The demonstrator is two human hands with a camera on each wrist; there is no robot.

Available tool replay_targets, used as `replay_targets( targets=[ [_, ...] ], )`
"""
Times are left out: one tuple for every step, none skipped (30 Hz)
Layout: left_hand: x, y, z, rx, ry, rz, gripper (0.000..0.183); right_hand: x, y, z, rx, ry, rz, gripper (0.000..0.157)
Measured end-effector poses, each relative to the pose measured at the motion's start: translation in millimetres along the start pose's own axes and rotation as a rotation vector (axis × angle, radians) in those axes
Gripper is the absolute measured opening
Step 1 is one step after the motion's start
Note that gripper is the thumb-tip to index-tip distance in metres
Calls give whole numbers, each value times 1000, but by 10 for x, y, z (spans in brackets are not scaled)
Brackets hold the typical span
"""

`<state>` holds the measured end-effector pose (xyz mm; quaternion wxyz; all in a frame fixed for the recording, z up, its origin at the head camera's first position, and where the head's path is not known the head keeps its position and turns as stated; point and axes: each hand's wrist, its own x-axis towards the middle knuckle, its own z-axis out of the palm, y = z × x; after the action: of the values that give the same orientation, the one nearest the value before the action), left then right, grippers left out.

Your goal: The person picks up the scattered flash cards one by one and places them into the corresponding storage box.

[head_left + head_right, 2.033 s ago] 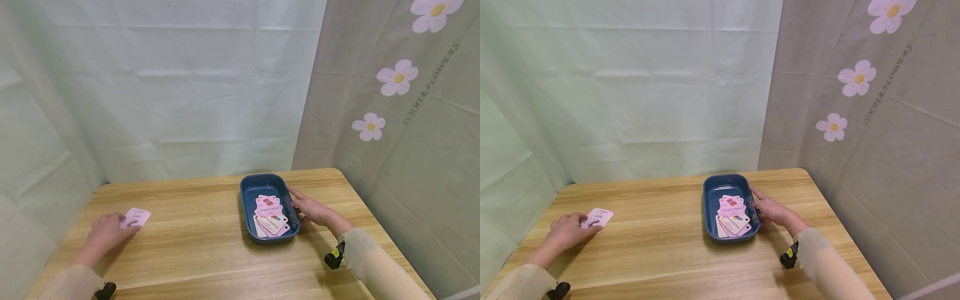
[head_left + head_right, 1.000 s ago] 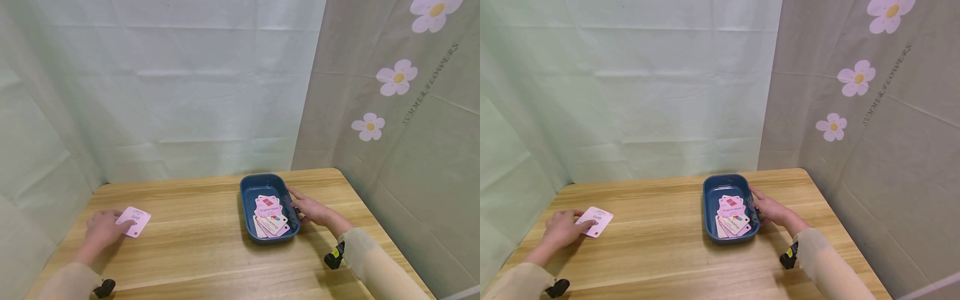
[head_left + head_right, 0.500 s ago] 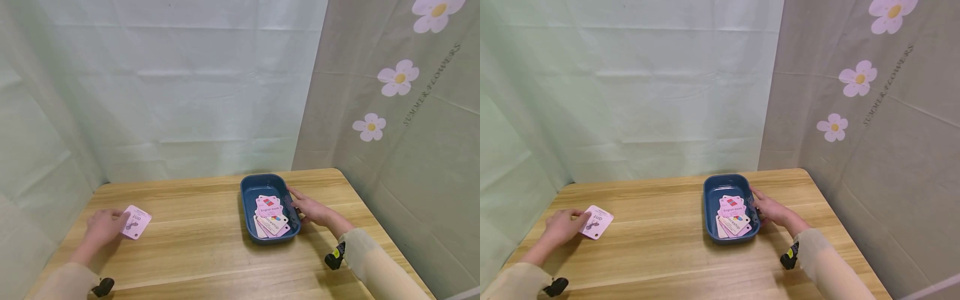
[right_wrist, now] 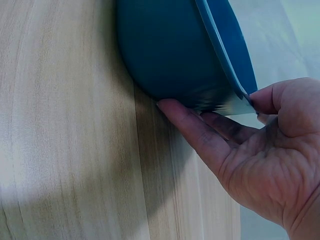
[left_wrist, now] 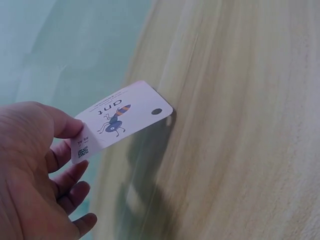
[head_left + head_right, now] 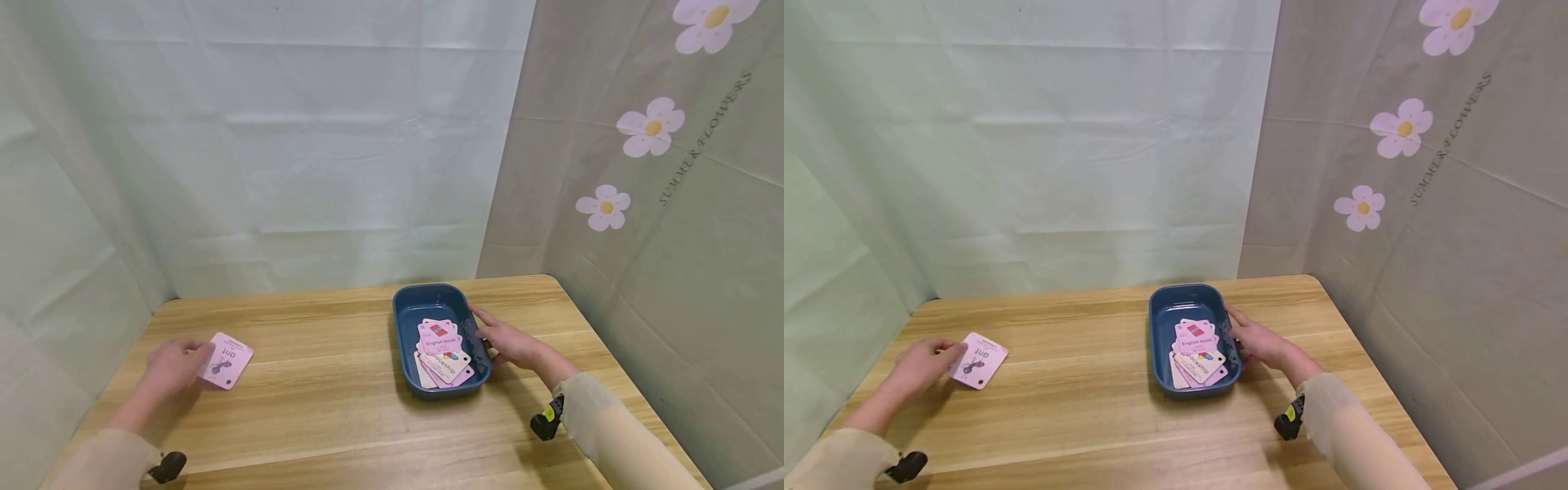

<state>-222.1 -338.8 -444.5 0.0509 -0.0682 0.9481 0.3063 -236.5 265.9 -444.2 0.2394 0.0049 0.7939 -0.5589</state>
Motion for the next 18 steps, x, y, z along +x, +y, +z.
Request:
replay_targets(
  targets=[
    [0, 6, -7, -9, -8, -4, 69, 1, 2, 0, 0, -1, 0, 60],
    [-2, 14, -13, -13, -10, -5, 69, 1, 3, -1, -1, -3, -2, 60],
    [-1, 19, -19, -15, -12, -4, 68, 2, 3, -1, 0, -4, -2, 60],
    [-3, 26, -22, -15, -14, -6, 69, 1, 5, -2, 0, -5, -1, 60],
    [-5, 35, -26, -19, -19, -9, 69, 0, 5, -2, 2, -5, 0, 60],
    [-8, 45, -31, -20, -23, -11, 69, 0, 6, -2, 2, -5, 0, 60],
    [-11, 56, -35, -19, -26, -11, 69, -2, 5, -2, 2, -6, 1, 60],
    [-15, 70, -39, -16, -27, -13, 70, -4, 4, -2, 3, -6, 1, 60],
    [-20, 84, -45, -20, -29, -11, 70, -5, 2, -1, 3, -6, 1, 60],
    [-26, 99, -50, -21, -30, -7, 70, -7, 0, -1, 1, -6, 0, 60],
    [-31, 114, -56, -20, -29, 1, 70, -10, -3, 0, -2, -7, -1, 60],
    [-35, 128, -63, -14, -24, 12, 69, -13, -5, 0, -4, -7, -1, 60],
    [-35, 138, -66, -6, -18, 25, 69, -15, -7, 0, -7, -7, -3, 60],
    [-35, 149, -68, -1, -13, 34, 69, -18, -10, 1, -9, -7, -3, 60],
    [-34, 158, -68, 1, -11, 44, 69, -20, -12, 0, -12, -7, -4, 60],
    [-30, 166, -67, 6, -6, 53, 69, -21, -12, 0, -13, -7, -4, 60],
    [-26, 172, -64, 7, -2, 60, 68, -22, -13, 0, -14, -7, -4, 60],
    [-22, 177, -60, 10, 2, 67, 68, -23, -13, 0, -15, -7, -3, 60]
  ],
)
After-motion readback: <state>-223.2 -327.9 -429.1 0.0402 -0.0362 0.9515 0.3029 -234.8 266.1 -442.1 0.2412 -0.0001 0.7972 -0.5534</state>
